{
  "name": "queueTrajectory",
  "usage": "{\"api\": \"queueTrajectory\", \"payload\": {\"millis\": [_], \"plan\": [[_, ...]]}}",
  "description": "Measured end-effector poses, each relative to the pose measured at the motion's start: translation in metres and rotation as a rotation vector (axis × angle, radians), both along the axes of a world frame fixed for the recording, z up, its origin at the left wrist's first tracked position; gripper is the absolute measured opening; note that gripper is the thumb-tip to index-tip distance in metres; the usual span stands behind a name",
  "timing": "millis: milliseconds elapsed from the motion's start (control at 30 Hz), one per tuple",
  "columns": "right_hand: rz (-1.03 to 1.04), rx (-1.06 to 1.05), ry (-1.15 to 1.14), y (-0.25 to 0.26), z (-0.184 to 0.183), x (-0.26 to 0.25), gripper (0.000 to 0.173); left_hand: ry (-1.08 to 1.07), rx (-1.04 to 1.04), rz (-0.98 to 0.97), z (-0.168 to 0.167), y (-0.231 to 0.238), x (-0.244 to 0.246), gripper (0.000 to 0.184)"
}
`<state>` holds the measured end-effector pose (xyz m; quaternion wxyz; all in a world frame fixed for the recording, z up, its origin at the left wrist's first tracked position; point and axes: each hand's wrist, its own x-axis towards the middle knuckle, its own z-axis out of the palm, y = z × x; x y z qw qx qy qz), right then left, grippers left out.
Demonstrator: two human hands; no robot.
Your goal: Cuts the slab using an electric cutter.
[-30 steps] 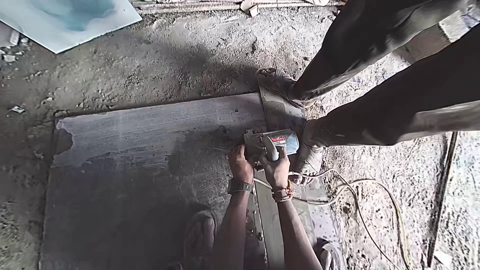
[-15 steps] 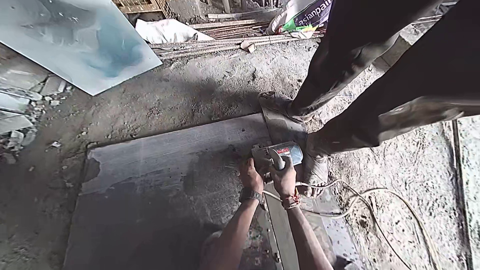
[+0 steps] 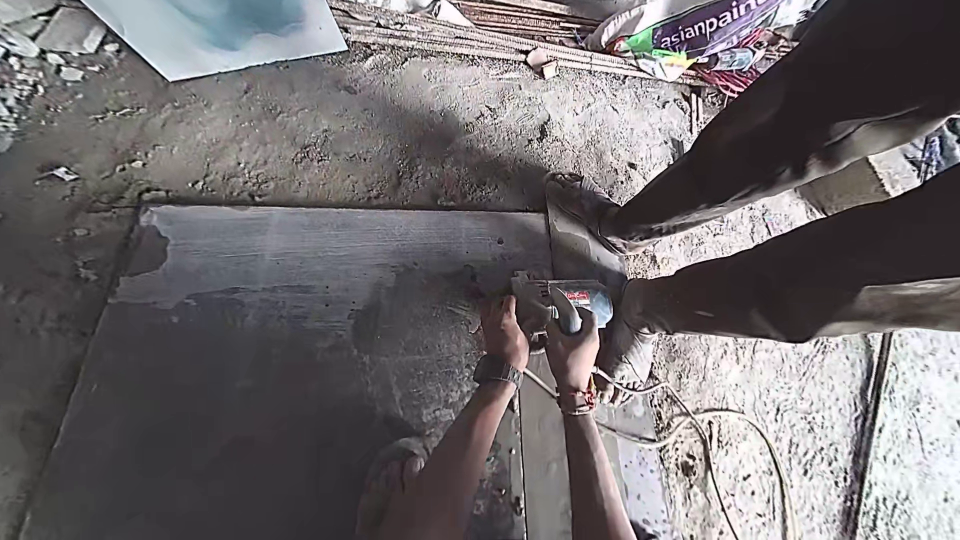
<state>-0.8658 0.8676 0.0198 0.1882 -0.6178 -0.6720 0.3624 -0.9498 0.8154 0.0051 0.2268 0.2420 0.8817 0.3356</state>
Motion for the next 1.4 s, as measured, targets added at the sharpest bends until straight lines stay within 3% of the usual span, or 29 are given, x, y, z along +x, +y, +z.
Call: {"api": "queueTrajectory", "payload": {"millis": [233,1400], "plan": [[-0.023,-0.017,-0.020,0.003,0.001,-0.006,0.052,0.046,0.017,0.026,-0.002,0.006,-0.003,0.044],[-0.023,-0.026,-0.045,0.020,0.002,-0.023,0.051,-0.022,-0.006,0.038,0.003,0.024,-0.021,0.053]]}}
